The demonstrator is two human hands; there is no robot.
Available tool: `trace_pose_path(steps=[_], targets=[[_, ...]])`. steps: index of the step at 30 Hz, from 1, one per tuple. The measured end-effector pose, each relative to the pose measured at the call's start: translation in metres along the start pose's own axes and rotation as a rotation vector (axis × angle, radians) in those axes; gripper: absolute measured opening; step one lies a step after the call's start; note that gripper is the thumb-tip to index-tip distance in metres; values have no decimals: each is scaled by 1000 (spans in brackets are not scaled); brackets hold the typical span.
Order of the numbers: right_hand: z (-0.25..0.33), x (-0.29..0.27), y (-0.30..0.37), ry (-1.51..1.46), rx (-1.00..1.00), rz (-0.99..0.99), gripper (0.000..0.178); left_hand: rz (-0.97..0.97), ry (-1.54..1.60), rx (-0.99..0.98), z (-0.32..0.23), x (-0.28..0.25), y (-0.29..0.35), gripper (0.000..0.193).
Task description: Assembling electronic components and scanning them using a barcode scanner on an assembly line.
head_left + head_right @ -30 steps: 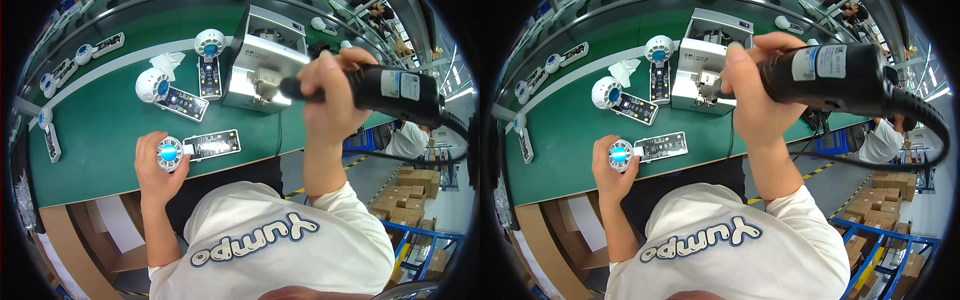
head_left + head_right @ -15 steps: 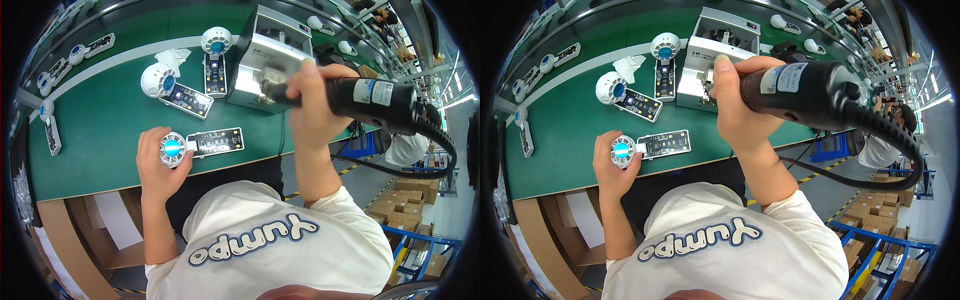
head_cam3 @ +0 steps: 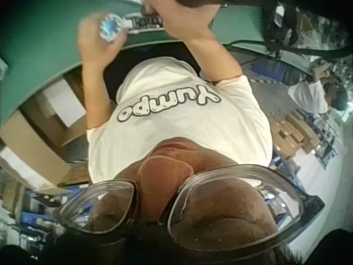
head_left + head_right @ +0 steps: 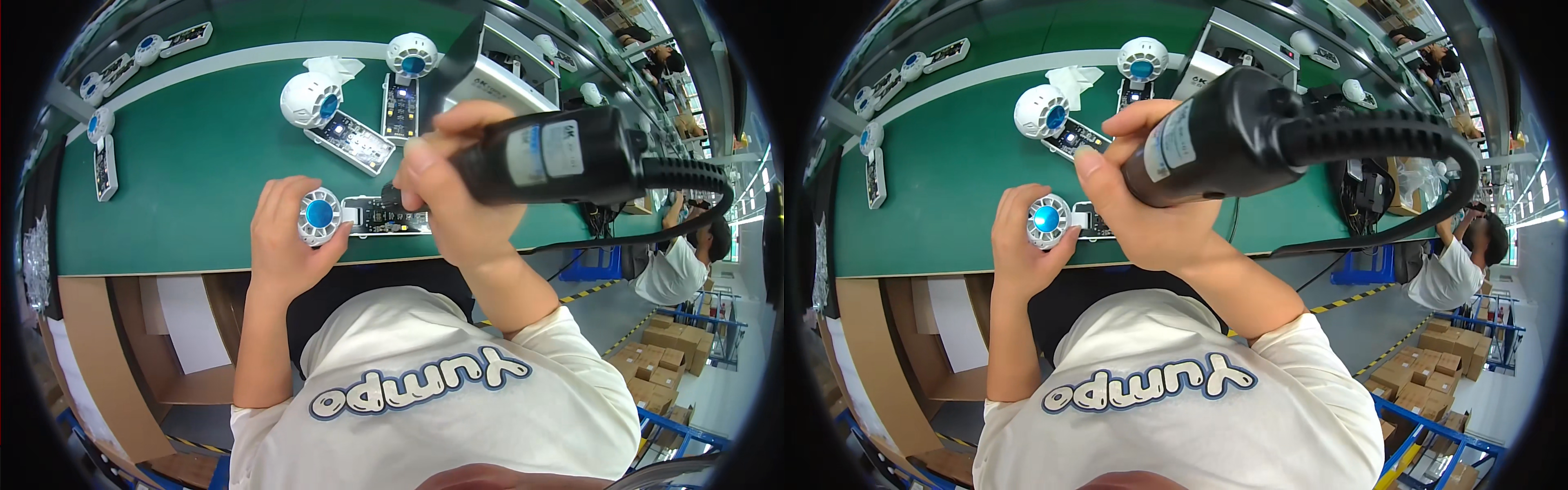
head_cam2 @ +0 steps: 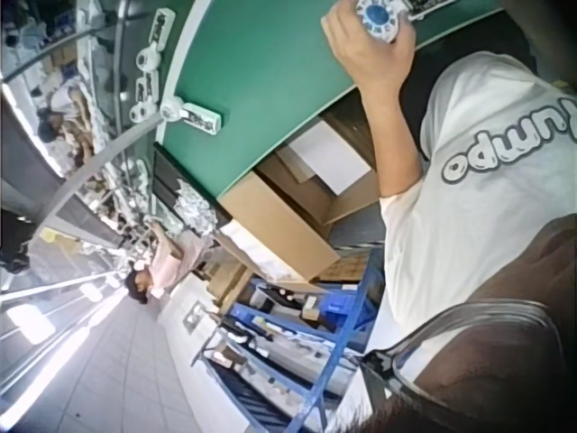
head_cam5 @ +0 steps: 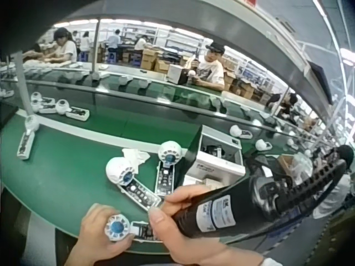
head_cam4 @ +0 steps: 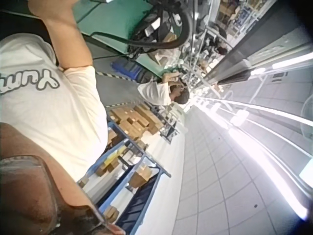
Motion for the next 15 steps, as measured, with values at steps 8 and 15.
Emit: trace_pose_path(steps=[8,15], targets=[[-11,18,1,72,3,76,29,-17,34,23,7,-6,2,50],[-2,28,-7,226,-47,198,30,-7,65,122,5,-6,-5,50]])
Point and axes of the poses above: each hand's wrist, its own y-axis away from the middle knuckle, its own x-axis out of the palm, z = x × y, the point moved 1 cm from there along -y, towards the middle knuckle, and after that the axes turned 4 degrees about x, right-handed, at the moved point
